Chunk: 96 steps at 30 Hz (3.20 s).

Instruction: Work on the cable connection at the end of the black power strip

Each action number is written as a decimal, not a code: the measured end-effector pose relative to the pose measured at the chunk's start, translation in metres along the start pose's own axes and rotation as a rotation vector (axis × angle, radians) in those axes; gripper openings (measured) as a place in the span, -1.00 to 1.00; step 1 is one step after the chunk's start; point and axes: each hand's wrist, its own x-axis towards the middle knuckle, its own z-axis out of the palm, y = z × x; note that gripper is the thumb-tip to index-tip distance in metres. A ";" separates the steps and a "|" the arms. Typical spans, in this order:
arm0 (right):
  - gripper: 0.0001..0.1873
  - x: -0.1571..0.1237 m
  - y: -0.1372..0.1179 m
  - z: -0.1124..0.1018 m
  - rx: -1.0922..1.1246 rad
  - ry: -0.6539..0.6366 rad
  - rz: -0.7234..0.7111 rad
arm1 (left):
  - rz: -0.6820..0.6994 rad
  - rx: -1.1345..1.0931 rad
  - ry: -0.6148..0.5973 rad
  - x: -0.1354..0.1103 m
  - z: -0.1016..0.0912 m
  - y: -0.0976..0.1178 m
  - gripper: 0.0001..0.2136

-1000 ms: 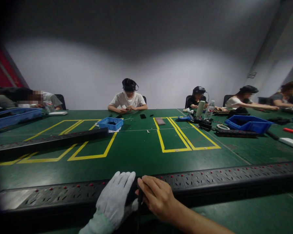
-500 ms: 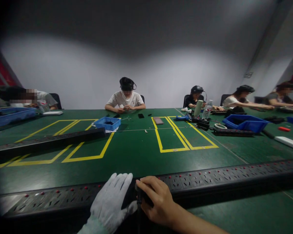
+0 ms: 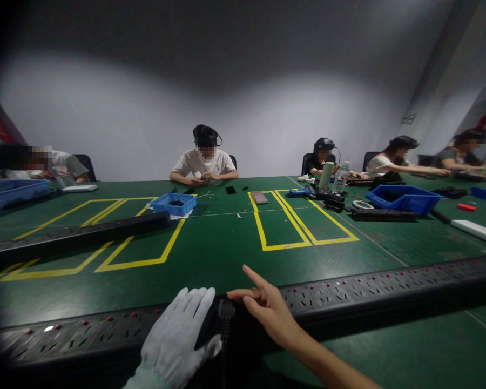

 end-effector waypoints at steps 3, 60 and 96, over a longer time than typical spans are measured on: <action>-0.28 -0.001 -0.001 0.001 0.023 -0.001 0.007 | 0.001 -0.004 0.007 -0.001 0.000 0.000 -0.32; -0.61 -0.004 -0.010 0.007 -0.012 0.046 -0.017 | -0.001 -0.002 -0.022 -0.003 0.002 0.000 -0.30; -0.70 -0.024 -0.004 0.012 -1.245 -0.251 -1.081 | 0.123 -0.002 -0.007 -0.004 0.005 -0.010 -0.39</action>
